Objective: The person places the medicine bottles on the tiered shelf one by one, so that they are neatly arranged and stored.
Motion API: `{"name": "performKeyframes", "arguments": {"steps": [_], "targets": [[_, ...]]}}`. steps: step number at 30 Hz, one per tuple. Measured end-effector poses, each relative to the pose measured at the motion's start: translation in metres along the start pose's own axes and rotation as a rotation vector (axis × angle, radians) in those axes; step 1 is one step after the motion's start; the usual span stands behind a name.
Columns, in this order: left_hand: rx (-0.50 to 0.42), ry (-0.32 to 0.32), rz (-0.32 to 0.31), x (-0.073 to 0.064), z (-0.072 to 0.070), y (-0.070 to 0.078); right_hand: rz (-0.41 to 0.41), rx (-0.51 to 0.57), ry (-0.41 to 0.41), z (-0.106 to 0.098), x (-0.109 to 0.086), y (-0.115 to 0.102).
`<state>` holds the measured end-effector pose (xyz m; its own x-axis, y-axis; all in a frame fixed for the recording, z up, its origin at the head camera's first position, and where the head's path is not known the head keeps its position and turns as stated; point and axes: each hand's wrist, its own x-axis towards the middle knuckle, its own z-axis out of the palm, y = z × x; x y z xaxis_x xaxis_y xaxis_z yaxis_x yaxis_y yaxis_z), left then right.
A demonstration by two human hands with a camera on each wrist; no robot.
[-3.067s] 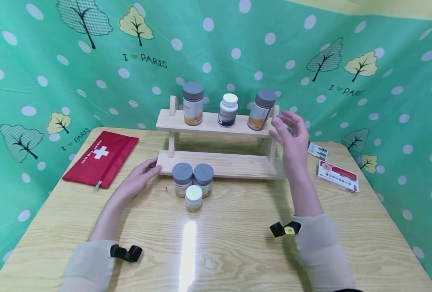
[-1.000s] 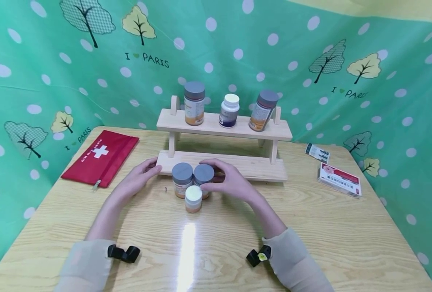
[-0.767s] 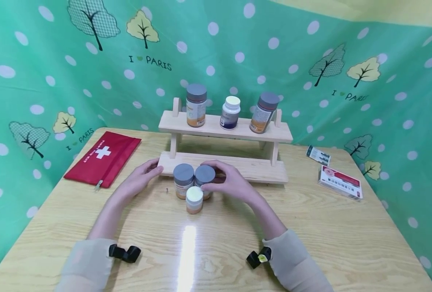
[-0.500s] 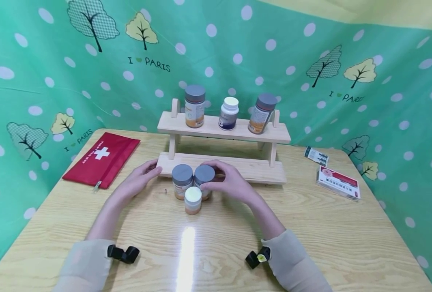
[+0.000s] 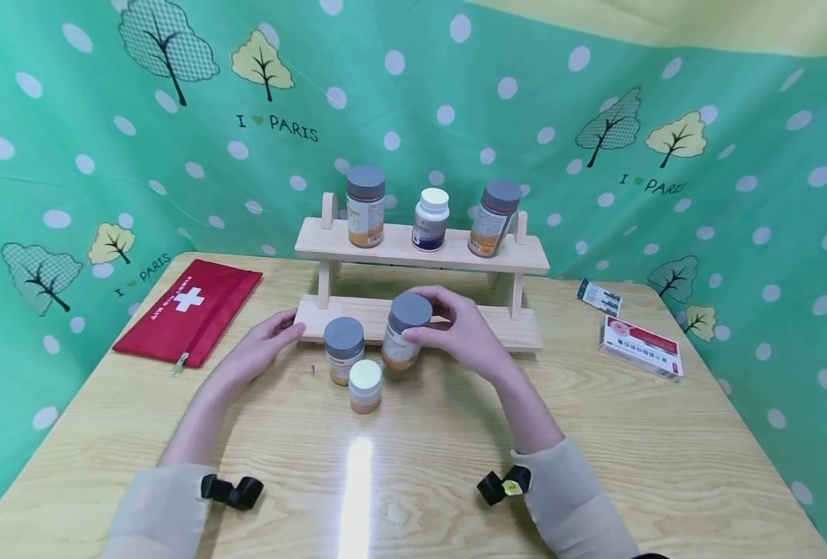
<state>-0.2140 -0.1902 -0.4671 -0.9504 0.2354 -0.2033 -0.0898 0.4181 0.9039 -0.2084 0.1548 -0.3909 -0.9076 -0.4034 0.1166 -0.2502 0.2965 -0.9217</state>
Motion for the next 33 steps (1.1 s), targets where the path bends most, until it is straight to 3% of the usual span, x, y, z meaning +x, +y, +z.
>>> {"name": "performKeyframes", "arguments": {"steps": [15, 33], "targets": [[-0.002, 0.000, -0.005, 0.001, 0.000, -0.002, 0.014, -0.017, 0.150, -0.039, -0.010, -0.010], [0.004, 0.002, -0.002, 0.001, 0.000, -0.003, 0.089, -0.054, 0.311, -0.079, -0.014, 0.002]]}}
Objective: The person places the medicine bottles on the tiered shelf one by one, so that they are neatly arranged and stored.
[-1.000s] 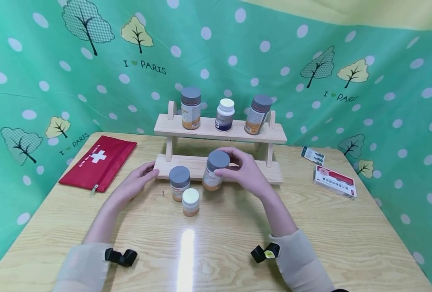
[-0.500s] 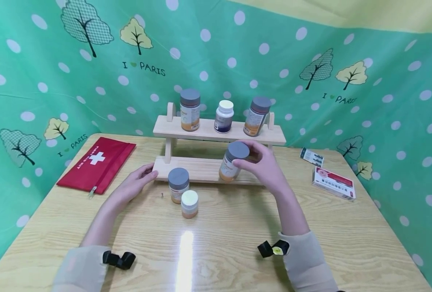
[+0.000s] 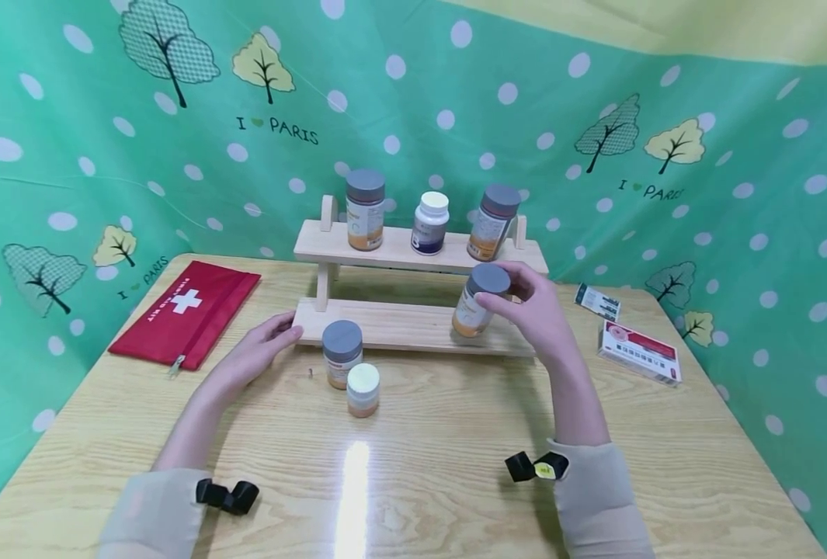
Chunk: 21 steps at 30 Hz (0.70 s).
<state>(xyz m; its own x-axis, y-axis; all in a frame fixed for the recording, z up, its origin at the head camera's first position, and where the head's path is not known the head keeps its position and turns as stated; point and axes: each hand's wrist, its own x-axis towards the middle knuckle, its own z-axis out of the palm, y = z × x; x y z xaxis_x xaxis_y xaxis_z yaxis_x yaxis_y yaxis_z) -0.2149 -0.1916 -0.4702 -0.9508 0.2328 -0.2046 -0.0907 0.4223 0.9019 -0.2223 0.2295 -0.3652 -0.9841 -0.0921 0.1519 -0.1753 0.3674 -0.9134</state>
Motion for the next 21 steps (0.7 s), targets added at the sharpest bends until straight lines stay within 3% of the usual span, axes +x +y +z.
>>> {"name": "performKeyframes", "arguments": {"steps": [21], "targets": [[0.011, -0.019, -0.002, 0.007, -0.007, 0.000, 0.133, -0.033, 0.022, -0.003, 0.007, 0.012]]}}
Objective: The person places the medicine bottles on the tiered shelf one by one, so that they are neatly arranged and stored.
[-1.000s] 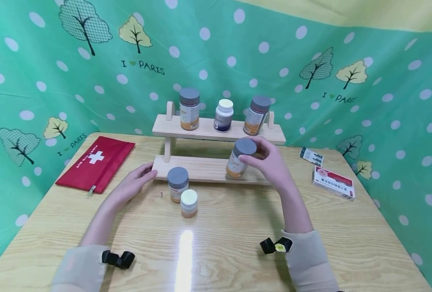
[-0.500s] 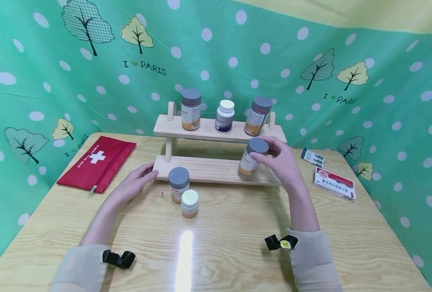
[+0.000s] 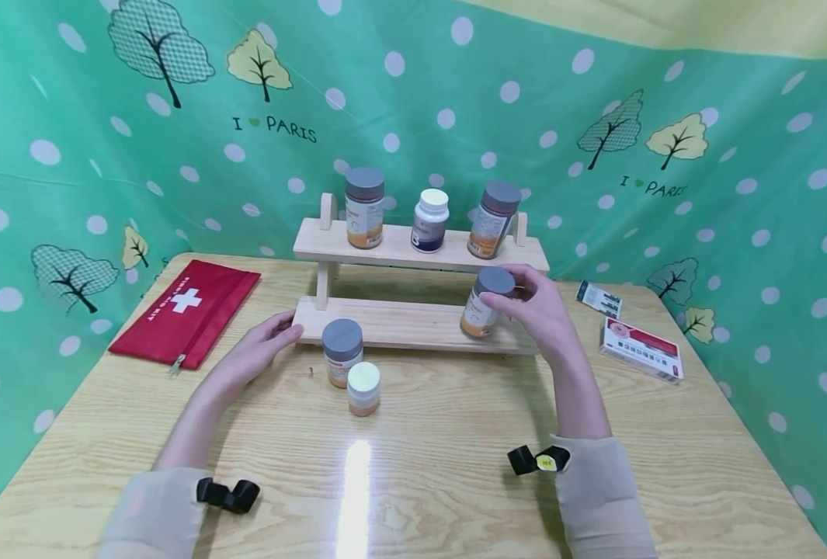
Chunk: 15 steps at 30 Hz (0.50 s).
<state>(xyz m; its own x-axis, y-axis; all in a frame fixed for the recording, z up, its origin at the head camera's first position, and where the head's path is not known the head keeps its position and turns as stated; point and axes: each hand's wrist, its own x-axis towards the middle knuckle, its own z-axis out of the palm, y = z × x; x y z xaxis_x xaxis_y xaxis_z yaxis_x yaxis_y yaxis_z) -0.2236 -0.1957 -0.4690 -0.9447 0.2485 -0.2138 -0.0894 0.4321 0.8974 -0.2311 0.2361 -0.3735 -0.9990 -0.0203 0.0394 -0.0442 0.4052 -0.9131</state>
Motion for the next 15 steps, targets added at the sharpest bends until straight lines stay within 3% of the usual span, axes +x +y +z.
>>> {"name": "performKeyframes", "arguments": {"steps": [15], "targets": [[-0.004, 0.005, 0.011, -0.0012, 0.0002, 0.0002, 0.033, 0.014, -0.035, -0.0001, 0.0015, -0.0004]]}}
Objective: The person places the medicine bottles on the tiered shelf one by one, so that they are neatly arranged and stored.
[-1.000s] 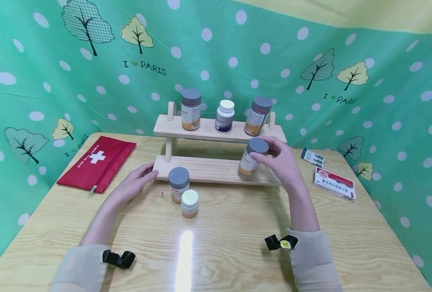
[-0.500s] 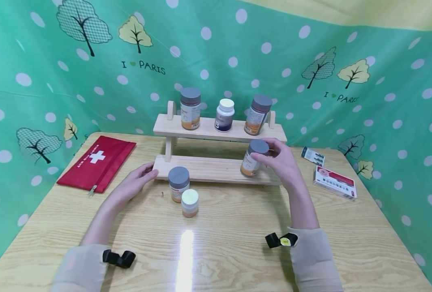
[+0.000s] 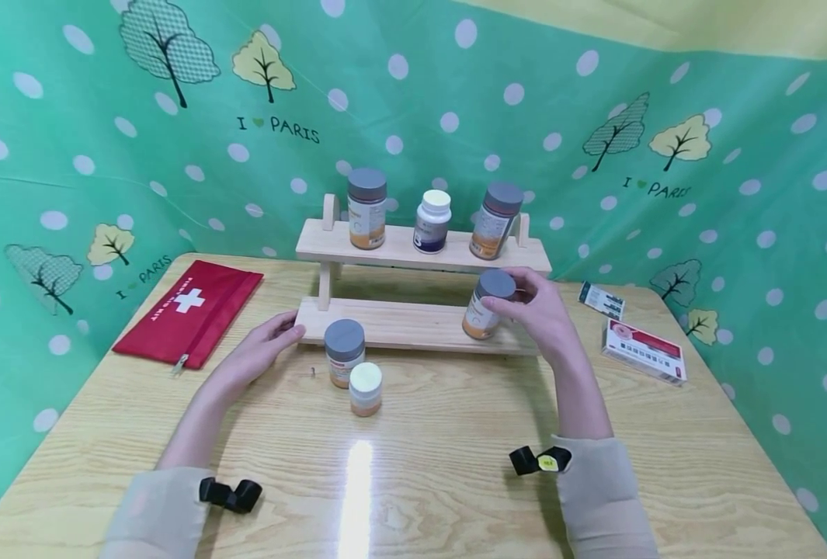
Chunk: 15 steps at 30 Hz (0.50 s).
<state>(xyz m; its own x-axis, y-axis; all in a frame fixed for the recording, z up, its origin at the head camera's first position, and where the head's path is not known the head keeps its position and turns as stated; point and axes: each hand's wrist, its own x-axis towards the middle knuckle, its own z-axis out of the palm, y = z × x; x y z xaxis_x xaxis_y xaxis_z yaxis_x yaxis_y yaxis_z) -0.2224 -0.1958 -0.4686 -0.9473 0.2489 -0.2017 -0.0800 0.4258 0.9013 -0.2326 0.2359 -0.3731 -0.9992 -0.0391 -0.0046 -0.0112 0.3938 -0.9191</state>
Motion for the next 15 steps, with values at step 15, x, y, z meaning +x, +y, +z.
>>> {"name": "performKeyframes", "arguments": {"steps": [15], "targets": [[0.012, 0.016, 0.009, -0.0025, 0.0035, -0.0025, -0.015, 0.044, -0.033, -0.0001, -0.0019, 0.0054]]}}
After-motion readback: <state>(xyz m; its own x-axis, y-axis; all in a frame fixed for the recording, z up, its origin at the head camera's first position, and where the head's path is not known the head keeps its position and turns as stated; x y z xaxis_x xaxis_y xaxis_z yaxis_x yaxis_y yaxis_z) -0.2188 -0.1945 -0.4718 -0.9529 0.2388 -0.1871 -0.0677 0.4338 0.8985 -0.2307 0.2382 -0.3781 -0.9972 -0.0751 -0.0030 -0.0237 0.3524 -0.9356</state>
